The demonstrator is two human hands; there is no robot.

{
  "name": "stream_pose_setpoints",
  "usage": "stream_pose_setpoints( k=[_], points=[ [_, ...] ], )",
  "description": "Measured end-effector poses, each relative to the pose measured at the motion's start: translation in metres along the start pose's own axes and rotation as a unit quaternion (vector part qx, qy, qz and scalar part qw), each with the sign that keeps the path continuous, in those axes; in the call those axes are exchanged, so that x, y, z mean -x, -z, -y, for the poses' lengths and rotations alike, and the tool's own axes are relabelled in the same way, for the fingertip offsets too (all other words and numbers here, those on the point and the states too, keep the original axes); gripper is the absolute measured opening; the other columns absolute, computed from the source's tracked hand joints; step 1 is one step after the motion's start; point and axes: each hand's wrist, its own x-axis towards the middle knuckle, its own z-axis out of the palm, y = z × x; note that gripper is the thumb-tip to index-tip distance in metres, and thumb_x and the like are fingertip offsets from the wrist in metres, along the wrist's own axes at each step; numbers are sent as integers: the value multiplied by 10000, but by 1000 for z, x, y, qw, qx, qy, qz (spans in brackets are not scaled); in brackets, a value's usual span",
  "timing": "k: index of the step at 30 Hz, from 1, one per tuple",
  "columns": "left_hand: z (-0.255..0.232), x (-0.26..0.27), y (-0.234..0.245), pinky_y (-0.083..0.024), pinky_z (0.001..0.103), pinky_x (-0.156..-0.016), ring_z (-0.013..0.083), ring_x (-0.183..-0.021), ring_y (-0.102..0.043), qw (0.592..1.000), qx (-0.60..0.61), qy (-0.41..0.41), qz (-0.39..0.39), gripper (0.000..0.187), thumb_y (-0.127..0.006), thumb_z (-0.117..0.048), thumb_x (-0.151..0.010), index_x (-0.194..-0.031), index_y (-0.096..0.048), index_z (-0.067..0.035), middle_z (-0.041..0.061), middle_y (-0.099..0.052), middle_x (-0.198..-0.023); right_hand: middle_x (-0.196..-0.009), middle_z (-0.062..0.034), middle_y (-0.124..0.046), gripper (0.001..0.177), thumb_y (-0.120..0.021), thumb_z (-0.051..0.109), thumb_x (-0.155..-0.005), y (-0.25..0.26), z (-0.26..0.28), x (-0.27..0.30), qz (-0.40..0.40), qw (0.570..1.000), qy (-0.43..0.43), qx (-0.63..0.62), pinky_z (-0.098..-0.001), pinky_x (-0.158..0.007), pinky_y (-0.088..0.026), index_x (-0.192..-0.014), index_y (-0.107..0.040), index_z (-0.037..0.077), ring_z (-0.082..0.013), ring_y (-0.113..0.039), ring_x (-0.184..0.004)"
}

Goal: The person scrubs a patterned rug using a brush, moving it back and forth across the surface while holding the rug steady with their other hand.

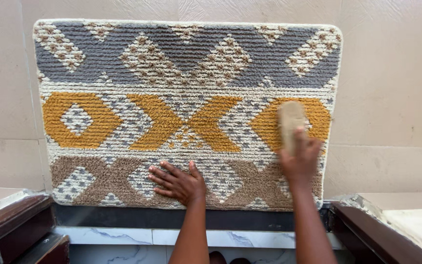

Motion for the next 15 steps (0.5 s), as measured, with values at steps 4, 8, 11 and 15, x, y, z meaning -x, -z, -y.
stream_pose_setpoints(
  k=[4,8,11,15],
  points=[
    [-1,-1,-1,57,632,-1205,416,-1534,132,999,-30,9,21,934,-243,-686,-977,-1620,10,-57,232,137,-1669,-1242,-174,-417,745,-799,146,-814,24,-36,2,-66,987,-139,39,-366,-721,-600,-1490,-493,219,-291,-548,-1063],
    [0,2,-1,44,649,-1201,434,-1538,119,1000,14,-13,-14,931,-262,-673,-976,-1618,-30,-41,251,109,-1668,-1316,-180,-391,774,-799,152,-873,22,-1,43,-102,984,-134,-50,-326,-745,-626,-1556,-441,219,-297,-539,-1138],
    [0,2,-1,33,662,-1200,443,-1543,112,999,21,-20,-27,923,-285,-660,-987,-1624,-54,-34,265,88,-1673,-1232,-210,-412,774,-760,214,-836,8,62,92,38,988,-30,-145,-324,-651,-600,-1521,-404,270,-289,-529,-1045],
    [-1,3,-1,27,665,-1206,449,-1547,112,999,26,-15,-28,917,-312,-639,-995,-1626,-67,-20,277,77,-1679,-1248,-155,-495,761,-778,258,-816,1,81,117,13,989,128,-74,-483,-807,-505,-1497,-441,289,-310,-524,-1049]
  ],
)
